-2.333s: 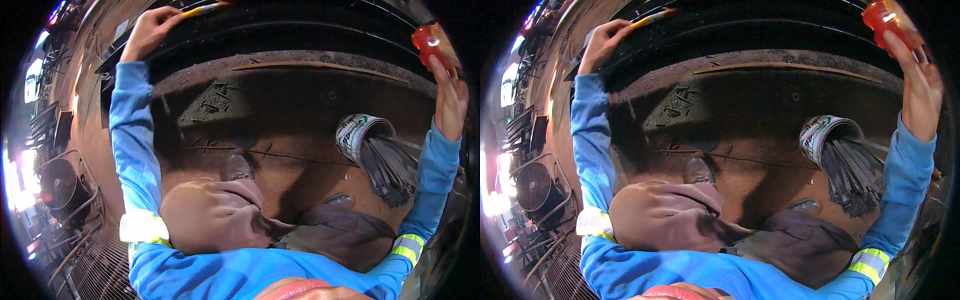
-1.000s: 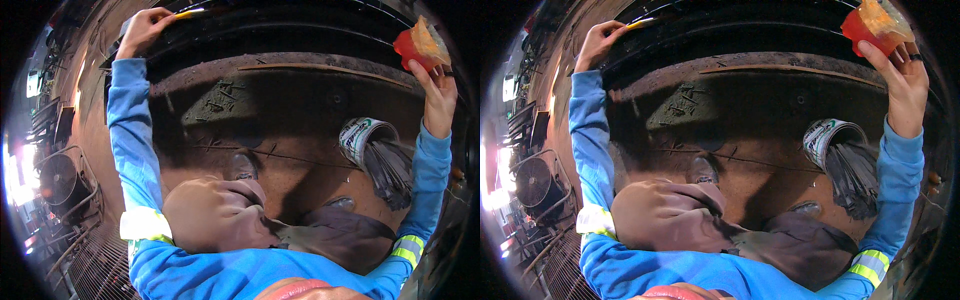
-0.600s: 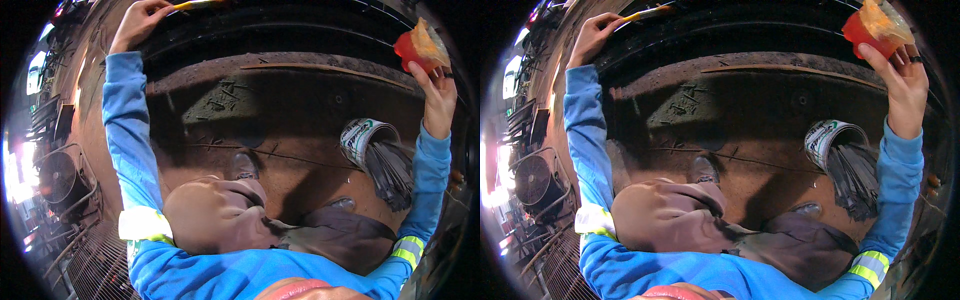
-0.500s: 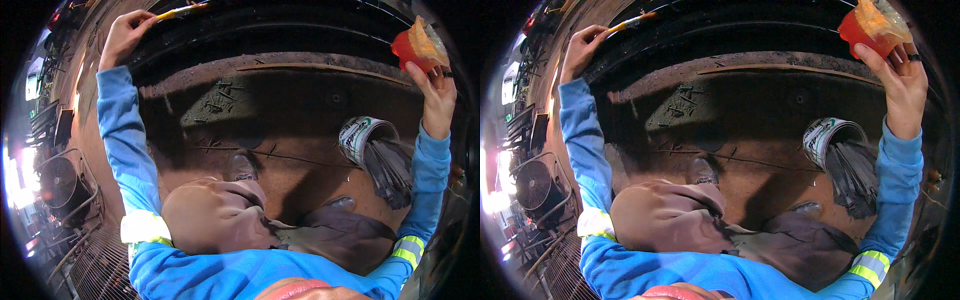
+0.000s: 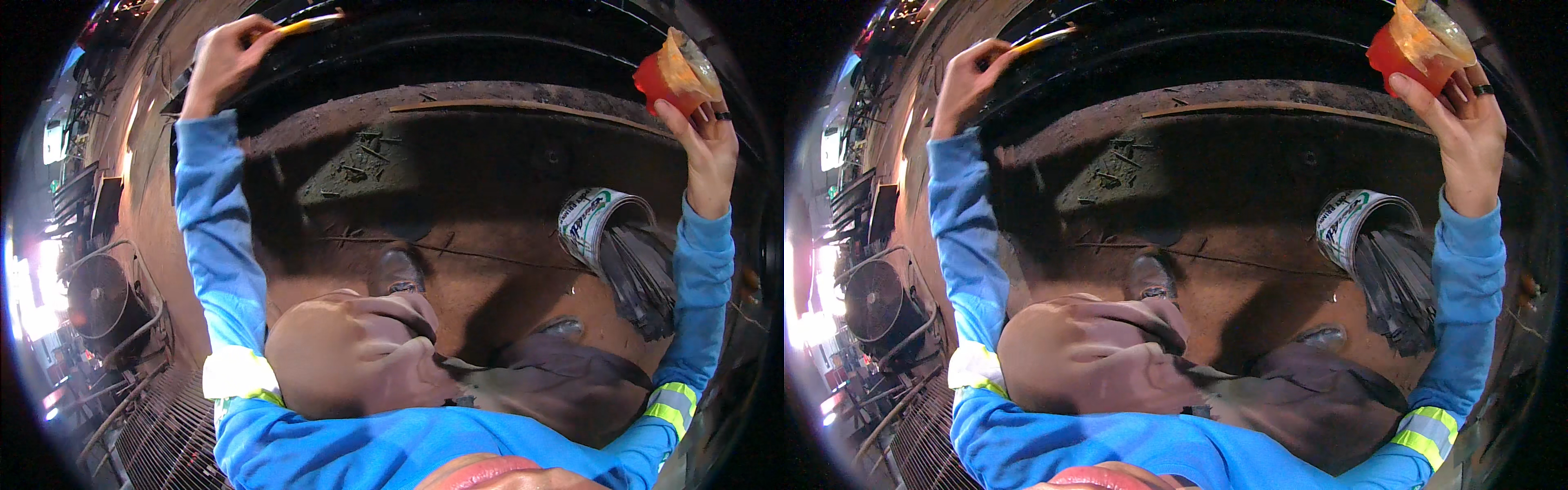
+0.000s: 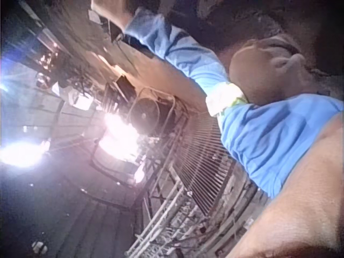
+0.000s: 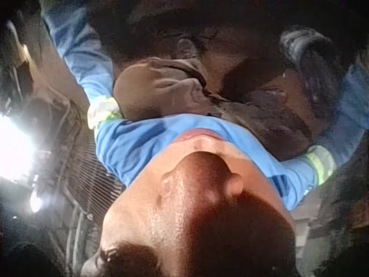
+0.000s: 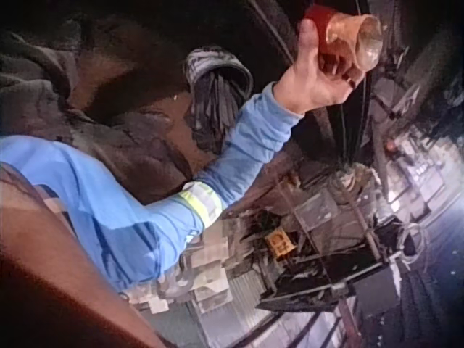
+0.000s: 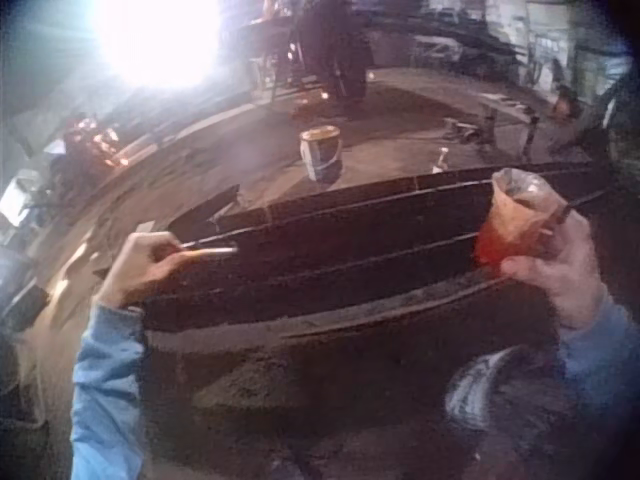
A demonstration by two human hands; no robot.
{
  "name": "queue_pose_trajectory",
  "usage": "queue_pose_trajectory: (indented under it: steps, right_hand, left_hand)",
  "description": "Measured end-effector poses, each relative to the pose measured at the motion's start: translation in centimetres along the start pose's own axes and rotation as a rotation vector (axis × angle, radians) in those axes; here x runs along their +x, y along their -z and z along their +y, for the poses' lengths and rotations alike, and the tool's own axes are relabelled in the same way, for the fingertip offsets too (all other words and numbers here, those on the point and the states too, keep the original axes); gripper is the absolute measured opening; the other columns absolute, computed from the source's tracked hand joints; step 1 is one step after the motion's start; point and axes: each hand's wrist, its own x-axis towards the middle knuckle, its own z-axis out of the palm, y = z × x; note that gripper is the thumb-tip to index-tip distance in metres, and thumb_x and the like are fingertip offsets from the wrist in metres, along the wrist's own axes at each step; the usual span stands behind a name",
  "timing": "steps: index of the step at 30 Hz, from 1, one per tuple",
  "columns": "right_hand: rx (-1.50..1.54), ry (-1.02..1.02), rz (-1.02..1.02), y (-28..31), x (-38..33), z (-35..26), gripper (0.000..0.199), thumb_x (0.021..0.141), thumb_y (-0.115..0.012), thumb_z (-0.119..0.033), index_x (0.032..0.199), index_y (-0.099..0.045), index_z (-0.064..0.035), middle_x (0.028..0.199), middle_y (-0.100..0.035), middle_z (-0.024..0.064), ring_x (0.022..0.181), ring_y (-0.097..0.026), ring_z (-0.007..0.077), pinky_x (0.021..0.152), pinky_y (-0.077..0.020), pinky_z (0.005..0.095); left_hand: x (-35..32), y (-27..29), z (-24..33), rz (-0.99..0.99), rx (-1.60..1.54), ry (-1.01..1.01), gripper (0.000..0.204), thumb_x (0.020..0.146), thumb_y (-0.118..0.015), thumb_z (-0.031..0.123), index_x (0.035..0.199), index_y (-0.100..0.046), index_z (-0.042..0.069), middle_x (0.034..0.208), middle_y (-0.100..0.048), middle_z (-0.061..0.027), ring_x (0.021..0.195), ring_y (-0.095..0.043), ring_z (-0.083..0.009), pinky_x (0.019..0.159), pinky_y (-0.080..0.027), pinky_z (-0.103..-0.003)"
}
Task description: The person applies a reddish-brown coating to a curved metal beam using a paintbrush. They repeatedly dip the brush into a small container and brush along the beam's surface, moving along its length.
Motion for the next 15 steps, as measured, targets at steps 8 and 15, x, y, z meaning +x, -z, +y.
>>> queue_pose_trajectory:
  steps: [8, 15]
  right_hand:
    - [0.017, 0.072, 0.002, 0.8, -0.3, -0.6, 0.060, 0.076, -0.084, -0.013, 0.126, -0.054, 0.0013, 0.125, -0.059, 0.0132, 0.118, -0.057, 0.0226, 0.103, -0.0447, 0.0334]
    - [-0.018, 0.097, 0.030, 1.7, -0.5, 0.3, 0.056, 0.077, -0.084, -0.020, 0.123, -0.058, 0.0001, 0.125, -0.059, 0.0125, 0.119, -0.057, 0.0239, 0.106, -0.0414, 0.0343]
  left_hand:
    - [-1.7, 0.1, -0.8, 0.084, -0.079, 0.021, 0.024, 0.091, -0.068, 0.027, 0.100, -0.073, 0.005, 0.084, -0.071, -0.0081, 0.074, -0.066, -0.0185, 0.070, -0.052, -0.029]
    - [2.3, -3.9, 2.7, 0.029, -0.008, -0.069, 0.021, 0.094, -0.066, 0.022, 0.105, -0.071, 0.005, 0.095, -0.072, -0.0077, 0.086, -0.066, -0.0147, 0.080, -0.051, -0.024]
